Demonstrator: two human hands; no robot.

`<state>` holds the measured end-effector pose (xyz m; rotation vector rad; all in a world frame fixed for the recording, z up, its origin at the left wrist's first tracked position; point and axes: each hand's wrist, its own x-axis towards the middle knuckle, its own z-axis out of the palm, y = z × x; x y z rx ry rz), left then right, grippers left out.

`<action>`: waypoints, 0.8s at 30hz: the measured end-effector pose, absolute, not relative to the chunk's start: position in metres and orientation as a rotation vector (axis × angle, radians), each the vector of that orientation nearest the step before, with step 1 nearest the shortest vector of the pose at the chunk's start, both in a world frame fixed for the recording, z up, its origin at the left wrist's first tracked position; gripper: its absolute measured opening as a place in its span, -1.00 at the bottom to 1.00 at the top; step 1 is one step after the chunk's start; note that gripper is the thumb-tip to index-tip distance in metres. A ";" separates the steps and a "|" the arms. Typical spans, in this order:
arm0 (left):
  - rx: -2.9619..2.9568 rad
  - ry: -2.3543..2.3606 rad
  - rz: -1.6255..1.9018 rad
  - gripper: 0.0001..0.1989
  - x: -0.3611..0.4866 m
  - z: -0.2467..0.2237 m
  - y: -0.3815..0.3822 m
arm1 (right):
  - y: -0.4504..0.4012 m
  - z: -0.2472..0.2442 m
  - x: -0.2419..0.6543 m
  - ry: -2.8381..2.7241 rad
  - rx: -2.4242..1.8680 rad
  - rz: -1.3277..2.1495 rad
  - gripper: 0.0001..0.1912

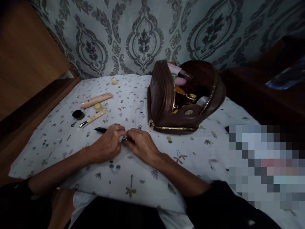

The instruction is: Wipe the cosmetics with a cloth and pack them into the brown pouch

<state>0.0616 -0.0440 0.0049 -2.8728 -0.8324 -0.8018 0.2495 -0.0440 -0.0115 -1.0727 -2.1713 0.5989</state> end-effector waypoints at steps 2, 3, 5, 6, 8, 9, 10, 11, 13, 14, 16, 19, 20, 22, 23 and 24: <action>-2.901 -0.897 -0.728 -0.74 0.056 0.002 -0.044 | -0.044 -0.011 0.250 -2.181 -1.066 0.592 -0.90; -2.931 -0.933 -0.666 -0.74 0.052 0.003 -0.044 | -0.044 -0.010 0.250 -2.183 -1.058 0.596 -0.91; -2.984 -0.960 -0.529 -0.71 0.044 0.008 -0.043 | -0.044 -0.009 0.251 -2.179 -1.045 0.609 -0.95; -2.990 -0.947 -0.479 -0.70 0.039 0.010 -0.043 | -0.044 -0.009 0.251 -2.175 -1.045 0.618 -0.96; -2.959 -0.907 -0.451 -0.70 0.030 0.014 -0.042 | -0.045 -0.009 0.250 -2.170 -1.053 0.635 -0.95; -2.935 -0.904 -0.456 -0.71 0.025 0.014 -0.042 | -0.045 -0.009 0.250 -2.170 -1.058 0.639 -0.94; -2.912 -0.909 -0.466 -0.71 0.019 0.015 -0.042 | -0.045 -0.009 0.250 -2.172 -1.064 0.641 -0.94; -2.892 -0.920 -0.475 -0.71 0.013 0.014 -0.041 | -0.045 -0.009 0.250 -2.175 -1.069 0.642 -0.93; -2.861 -0.939 -0.481 -0.70 0.001 0.013 -0.041 | -0.045 -0.009 0.250 -2.175 -1.073 0.639 -0.92; -2.849 -0.947 -0.472 -0.70 -0.005 0.013 -0.041 | -0.045 -0.009 0.250 -2.175 -1.073 0.638 -0.91; -2.821 -0.965 -0.452 -0.70 -0.015 0.013 -0.041 | -0.045 -0.009 0.251 -2.171 -1.071 0.634 -0.90; -2.796 -1.047 -0.413 -0.69 -0.029 0.014 -0.042 | -0.045 -0.010 0.251 -2.164 -1.062 0.624 -0.90; -2.787 -1.084 -0.404 -0.69 -0.033 0.015 -0.042 | -0.045 -0.010 0.251 -2.162 -1.058 0.618 -0.90; -2.769 -1.151 -0.378 -0.68 -0.042 0.017 -0.042 | -0.045 -0.010 0.251 -2.159 -1.051 0.620 -0.90; -2.753 -1.180 -0.366 -0.67 -0.046 0.018 -0.042 | -0.045 -0.010 0.250 -2.152 -1.051 0.623 -0.89; -2.734 -1.213 -0.353 -0.65 -0.050 0.019 -0.041 | -0.045 -0.010 0.250 -2.143 -1.054 0.629 -0.89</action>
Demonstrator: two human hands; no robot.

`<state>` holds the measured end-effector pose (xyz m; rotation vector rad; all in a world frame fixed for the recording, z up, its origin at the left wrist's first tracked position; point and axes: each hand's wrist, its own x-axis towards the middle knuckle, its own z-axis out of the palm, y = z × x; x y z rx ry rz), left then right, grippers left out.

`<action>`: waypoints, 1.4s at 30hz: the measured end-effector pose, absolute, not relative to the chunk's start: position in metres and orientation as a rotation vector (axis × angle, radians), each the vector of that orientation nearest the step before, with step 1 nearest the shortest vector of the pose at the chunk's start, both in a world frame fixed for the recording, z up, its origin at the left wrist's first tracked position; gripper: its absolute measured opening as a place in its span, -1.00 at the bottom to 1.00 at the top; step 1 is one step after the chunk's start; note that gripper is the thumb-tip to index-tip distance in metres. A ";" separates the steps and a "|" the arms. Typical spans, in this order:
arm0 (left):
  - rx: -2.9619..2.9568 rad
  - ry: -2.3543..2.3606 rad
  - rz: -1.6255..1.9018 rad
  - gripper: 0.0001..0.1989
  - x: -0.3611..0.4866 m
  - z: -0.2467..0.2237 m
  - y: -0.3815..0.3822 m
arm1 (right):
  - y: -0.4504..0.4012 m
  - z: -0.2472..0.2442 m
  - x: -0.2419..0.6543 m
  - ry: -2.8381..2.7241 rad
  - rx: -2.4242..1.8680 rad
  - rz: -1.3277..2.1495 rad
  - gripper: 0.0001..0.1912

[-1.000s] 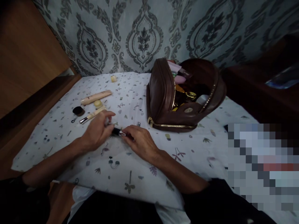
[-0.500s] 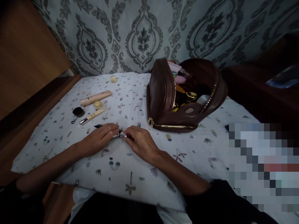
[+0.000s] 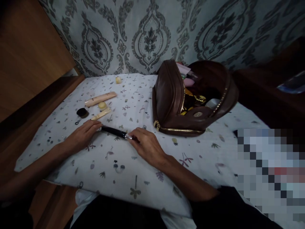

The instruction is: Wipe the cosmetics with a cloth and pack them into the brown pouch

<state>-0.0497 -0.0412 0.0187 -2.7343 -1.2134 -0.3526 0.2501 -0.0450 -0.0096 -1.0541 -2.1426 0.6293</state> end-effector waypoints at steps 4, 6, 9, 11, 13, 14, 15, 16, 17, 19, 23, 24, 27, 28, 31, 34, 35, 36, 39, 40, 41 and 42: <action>-2.598 -1.445 -0.458 -0.61 -0.051 0.025 -0.040 | -0.045 -0.008 0.250 -2.093 -1.054 0.669 -0.88; -2.555 -1.492 -0.613 -0.68 -0.039 0.027 -0.042 | -0.045 -0.007 0.250 -2.085 -1.048 0.676 -0.88; -2.657 -1.328 -0.705 -0.76 -0.006 0.029 -0.050 | -0.046 -0.005 0.249 -2.074 -1.045 0.669 -0.86; -2.757 -1.202 -0.665 -0.74 0.019 0.028 -0.054 | -0.047 -0.005 0.249 -2.067 -1.030 0.672 -0.87; -2.824 -1.001 -0.611 -0.74 0.039 0.026 -0.056 | -0.047 -0.006 0.250 -2.074 -1.007 0.660 -0.87; -2.825 -0.876 -0.589 -0.74 0.046 0.024 -0.055 | -0.046 -0.007 0.250 -2.083 -0.999 0.654 -0.86; -2.806 -0.754 -0.569 -0.75 0.050 0.022 -0.054 | -0.046 -0.008 0.251 -2.092 -0.995 0.654 -0.86; -2.771 -0.660 -0.552 -0.76 0.051 0.020 -0.052 | -0.046 -0.008 0.251 -2.096 -0.994 0.661 -0.86; -2.736 -0.606 -0.539 -0.77 0.049 0.017 -0.050 | -0.046 -0.009 0.251 -2.096 -0.998 0.671 -0.87; -2.703 -0.630 -0.516 -0.79 0.038 0.013 -0.044 | -0.046 -0.009 0.252 -2.092 -1.010 0.696 -0.87; -2.738 -0.882 -0.484 -0.82 0.006 0.012 -0.035 | -0.046 -0.008 0.252 -2.086 -1.033 0.707 -0.86; -2.745 -0.946 -0.493 -0.83 -0.002 0.013 -0.032 | -0.046 -0.008 0.252 -2.089 -1.036 0.708 -0.85; -2.737 -1.158 -0.506 -0.83 -0.022 0.017 -0.023 | -0.046 -0.007 0.252 -2.090 -1.041 0.695 -0.85; -2.721 -1.251 -0.490 -0.81 -0.027 0.018 -0.021 | -0.046 -0.007 0.252 -2.089 -1.043 0.692 -0.86; -2.640 -1.503 -0.493 -0.78 -0.032 0.019 -0.018 | -0.046 -0.005 0.251 -2.075 -1.068 0.691 -0.85; -2.631 -1.496 -0.647 -0.78 -0.020 0.019 -0.026 | -0.047 -0.004 0.251 -2.058 -1.113 0.701 -0.82; -2.650 -1.436 -0.691 -0.77 -0.012 0.018 -0.032 | -0.048 -0.003 0.251 -2.055 -1.123 0.708 -0.81; -2.679 -1.364 -0.718 -0.77 -0.003 0.018 -0.037 | -0.048 -0.003 0.251 -2.051 -1.125 0.717 -0.80; -2.806 -1.128 -0.699 -0.78 0.029 0.018 -0.053 | -0.047 -0.003 0.251 -2.040 -1.088 0.735 -0.78; -2.842 -1.037 -0.679 -0.79 0.038 0.019 -0.055 | -0.047 -0.004 0.251 -2.038 -1.066 0.738 -0.77; -2.861 -0.937 -0.667 -0.80 0.044 0.019 -0.056 | -0.047 -0.005 0.251 -2.037 -1.046 0.739 -0.77; -2.861 -0.846 -0.664 -0.81 0.048 0.019 -0.056 | -0.046 -0.005 0.251 -2.038 -1.031 0.738 -0.76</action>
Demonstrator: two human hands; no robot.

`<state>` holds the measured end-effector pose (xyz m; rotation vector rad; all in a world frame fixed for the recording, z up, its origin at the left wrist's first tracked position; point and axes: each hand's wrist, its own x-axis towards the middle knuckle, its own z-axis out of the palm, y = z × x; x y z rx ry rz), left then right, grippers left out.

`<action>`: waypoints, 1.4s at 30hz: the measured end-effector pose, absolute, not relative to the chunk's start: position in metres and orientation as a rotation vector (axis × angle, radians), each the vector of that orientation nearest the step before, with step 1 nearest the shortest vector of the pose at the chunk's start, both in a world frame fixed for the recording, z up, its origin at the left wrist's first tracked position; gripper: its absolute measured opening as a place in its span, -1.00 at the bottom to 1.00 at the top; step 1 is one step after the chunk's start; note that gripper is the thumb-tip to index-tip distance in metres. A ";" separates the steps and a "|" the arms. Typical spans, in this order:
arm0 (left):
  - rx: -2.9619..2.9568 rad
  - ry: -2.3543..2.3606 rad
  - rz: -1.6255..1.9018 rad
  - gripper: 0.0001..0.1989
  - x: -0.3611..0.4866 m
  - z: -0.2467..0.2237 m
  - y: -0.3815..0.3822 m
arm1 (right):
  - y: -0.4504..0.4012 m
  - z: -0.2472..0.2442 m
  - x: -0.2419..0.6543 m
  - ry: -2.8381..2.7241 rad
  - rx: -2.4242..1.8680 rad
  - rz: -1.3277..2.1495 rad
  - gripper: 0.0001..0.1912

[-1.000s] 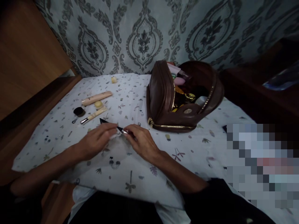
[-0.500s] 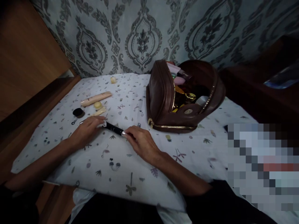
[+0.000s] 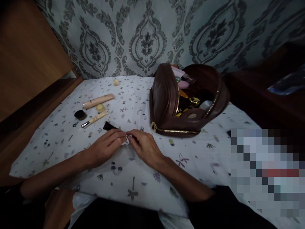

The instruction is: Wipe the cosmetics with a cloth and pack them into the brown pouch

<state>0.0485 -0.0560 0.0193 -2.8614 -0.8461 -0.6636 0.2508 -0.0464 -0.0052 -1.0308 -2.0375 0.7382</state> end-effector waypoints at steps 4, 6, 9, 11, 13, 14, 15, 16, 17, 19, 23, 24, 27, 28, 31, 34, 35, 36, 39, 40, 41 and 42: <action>-2.820 -0.772 -0.660 -0.81 0.038 0.016 -0.044 | -0.045 -0.007 0.251 -2.036 -1.014 0.727 -0.78; -2.824 -0.905 -0.660 -0.80 0.021 0.012 -0.036 | -0.045 -0.007 0.251 -2.041 -1.031 0.727 -0.78; -2.816 -1.124 -0.723 -0.78 -0.007 0.007 -0.025 | -0.046 -0.006 0.251 -2.050 -1.062 0.718 -0.76; -2.800 -1.235 -0.765 -0.79 -0.021 0.006 -0.021 | -0.046 -0.006 0.251 -2.043 -1.072 0.719 -0.76; -2.775 -1.321 -0.797 -0.81 -0.027 0.008 -0.020 | -0.047 -0.006 0.251 -2.032 -1.088 0.746 -0.78; -2.760 -1.347 -0.816 -0.81 -0.026 0.010 -0.022 | -0.047 -0.006 0.251 -2.026 -1.102 0.763 -0.77; -2.749 -1.348 -0.836 -0.81 -0.022 0.013 -0.025 | -0.047 -0.007 0.250 -2.022 -1.120 0.777 -0.75; -2.741 -1.329 -0.858 -0.81 -0.016 0.015 -0.028 | -0.047 -0.006 0.250 -2.020 -1.136 0.785 -0.76; -2.732 -1.286 -0.878 -0.80 -0.007 0.017 -0.033 | -0.048 -0.006 0.250 -2.019 -1.150 0.790 -0.79; -2.735 -1.136 -0.873 -0.79 0.013 0.019 -0.043 | -0.049 -0.006 0.249 -2.011 -1.158 0.787 -0.86; -2.728 -0.736 -0.686 -0.80 0.044 0.017 -0.056 | -0.049 -0.006 0.250 -2.014 -1.090 0.753 -0.89; -2.711 -0.685 -0.640 -0.80 0.046 0.016 -0.055 | -0.049 -0.006 0.250 -2.022 -1.077 0.737 -0.90; -2.665 -0.731 -0.565 -0.80 0.034 0.013 -0.047 | -0.049 -0.006 0.251 -2.038 -1.086 0.718 -0.97; -2.658 -0.791 -0.548 -0.79 0.026 0.012 -0.042 | -0.049 -0.005 0.251 -2.037 -1.103 0.717 -0.96; -2.637 -1.012 -0.512 -0.77 0.000 0.014 -0.029 | -0.049 -0.002 0.250 -2.023 -1.160 0.701 -0.91; -2.611 -1.219 -0.525 -0.75 -0.014 0.018 -0.025 | -0.050 0.001 0.250 -1.999 -1.185 0.702 -0.85; -2.607 -1.259 -0.540 -0.74 -0.013 0.019 -0.027 | -0.050 0.001 0.250 -1.988 -1.186 0.718 -0.83; -2.608 -1.269 -0.560 -0.73 -0.010 0.020 -0.030 | -0.050 0.001 0.250 -1.975 -1.185 0.739 -0.82; -2.644 -1.055 -0.588 -0.71 0.013 0.016 -0.044 | -0.049 0.002 0.249 -1.927 -1.186 0.799 -0.78; -2.654 -0.942 -0.570 -0.68 0.021 0.014 -0.048 | -0.049 0.002 0.249 -1.910 -1.187 0.815 -0.77; -2.660 -0.843 -0.537 -0.65 0.028 0.012 -0.051 | -0.049 0.003 0.248 -1.890 -1.183 0.832 -0.75; -2.658 -0.776 -0.496 -0.61 0.033 0.010 -0.053 | -0.050 0.005 0.248 -1.871 -1.175 0.857 -0.74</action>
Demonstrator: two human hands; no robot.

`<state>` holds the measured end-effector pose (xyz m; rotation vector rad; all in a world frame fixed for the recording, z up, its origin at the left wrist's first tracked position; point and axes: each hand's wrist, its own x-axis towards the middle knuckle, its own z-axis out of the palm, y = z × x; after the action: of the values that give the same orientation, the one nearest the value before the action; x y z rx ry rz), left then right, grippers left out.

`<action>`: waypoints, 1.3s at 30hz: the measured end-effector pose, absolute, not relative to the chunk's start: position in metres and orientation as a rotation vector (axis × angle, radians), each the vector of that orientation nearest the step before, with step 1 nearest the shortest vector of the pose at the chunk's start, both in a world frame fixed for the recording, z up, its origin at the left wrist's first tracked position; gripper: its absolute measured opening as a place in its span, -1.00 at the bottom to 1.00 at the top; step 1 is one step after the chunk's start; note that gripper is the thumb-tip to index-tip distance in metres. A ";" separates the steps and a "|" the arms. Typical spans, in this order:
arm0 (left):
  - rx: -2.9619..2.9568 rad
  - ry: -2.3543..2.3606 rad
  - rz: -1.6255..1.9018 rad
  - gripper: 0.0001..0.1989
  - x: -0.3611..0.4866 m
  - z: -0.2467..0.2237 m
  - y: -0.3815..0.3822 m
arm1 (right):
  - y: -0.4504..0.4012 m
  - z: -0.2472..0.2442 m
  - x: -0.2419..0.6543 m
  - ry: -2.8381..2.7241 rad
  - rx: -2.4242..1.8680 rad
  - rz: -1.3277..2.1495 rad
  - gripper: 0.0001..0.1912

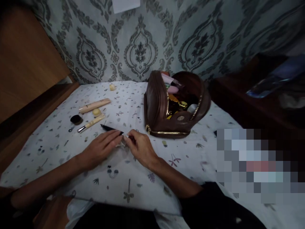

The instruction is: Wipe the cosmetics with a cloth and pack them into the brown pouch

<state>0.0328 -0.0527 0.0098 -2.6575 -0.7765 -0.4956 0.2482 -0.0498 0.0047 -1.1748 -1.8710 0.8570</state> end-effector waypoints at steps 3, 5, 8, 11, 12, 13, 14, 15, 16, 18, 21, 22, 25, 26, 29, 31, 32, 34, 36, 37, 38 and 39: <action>-2.598 -0.844 -0.421 -0.54 0.034 0.009 -0.049 | -0.053 0.014 0.252 -1.825 -1.131 0.941 -0.69; -2.564 -0.997 -0.461 -0.55 0.026 0.014 -0.041 | -0.056 0.023 0.261 -1.803 -1.115 0.952 -0.70; -2.686 -1.148 -0.597 -0.58 0.016 0.028 -0.028 | -0.065 0.037 0.280 -1.777 -1.120 0.915 -0.73; -2.912 -1.186 -0.783 -0.68 0.022 0.046 -0.023 | -0.078 0.047 0.305 -1.760 -1.143 0.906 -0.74; -2.983 -1.224 -0.830 -0.73 0.027 0.052 -0.023 | -0.082 0.049 0.313 -1.745 -1.159 0.912 -0.74; -3.048 -1.278 -0.858 -0.77 0.034 0.058 -0.024 | -0.086 0.050 0.322 -1.728 -1.180 0.921 -0.74; -3.101 -1.334 -0.882 -0.80 0.042 0.063 -0.024 | -0.090 0.051 0.330 -1.713 -1.205 0.935 -0.74; -3.137 -1.388 -0.905 -0.82 0.051 0.069 -0.025 | -0.093 0.051 0.338 -1.702 -1.231 0.950 -0.74; -3.162 -1.428 -0.928 -0.82 0.059 0.074 -0.025 | -0.096 0.052 0.345 -1.692 -1.255 0.968 -0.74; -3.170 -1.501 -0.987 -0.81 0.075 0.085 -0.025 | -0.101 0.053 0.357 -1.686 -1.274 1.032 -0.75; -3.167 -1.568 -1.028 -0.77 0.096 0.100 -0.023 | -0.109 0.057 0.367 -1.678 -1.256 1.145 -0.83; -3.180 -1.545 -1.019 -0.78 0.102 0.104 -0.022 | -0.111 0.059 0.369 -1.678 -1.236 1.197 -0.86; -3.236 -1.364 -0.953 -0.82 0.124 0.112 -0.025 | -0.114 0.066 0.370 -1.651 -1.169 1.360 -0.84; -3.258 -1.293 -0.923 -0.83 0.132 0.112 -0.027 | -0.114 0.067 0.370 -1.644 -1.152 1.414 -0.83; -3.333 -1.138 -0.828 -0.78 0.154 0.108 -0.036 | -0.112 0.069 0.369 -1.624 -1.119 1.576 -0.87; -3.400 -1.059 -0.755 -0.75 0.166 0.104 -0.043 | -0.111 0.068 0.371 -1.583 -1.057 1.677 -0.90; -3.427 -1.047 -0.724 -0.74 0.171 0.102 -0.045 | -0.110 0.067 0.373 -1.554 -1.028 1.714 -0.87; -3.436 -1.082 -0.721 -0.71 0.177 0.098 -0.047 | -0.111 0.065 0.381 -1.502 -1.010 1.748 -0.82; -3.360 -1.170 -0.801 -0.72 0.178 0.092 -0.044 | -0.114 0.061 0.396 -1.463 -1.070 1.676 -0.78; -3.294 -1.211 -0.846 -0.73 0.176 0.089 -0.040 | -0.117 0.058 0.406 -1.449 -1.117 1.589 -0.76; -3.226 -1.233 -0.871 -0.74 0.173 0.084 -0.036 | -0.119 0.055 0.418 -1.441 -1.161 1.458 -0.74; -3.161 -1.241 -0.870 -0.75 0.168 0.080 -0.032 | -0.120 0.053 0.431 -1.439 -1.209 1.328 -0.71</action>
<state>0.1678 -0.0316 0.0797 -3.1613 -1.2408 -0.8696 0.4308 -0.1204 0.0526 -1.2088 -1.4390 1.3278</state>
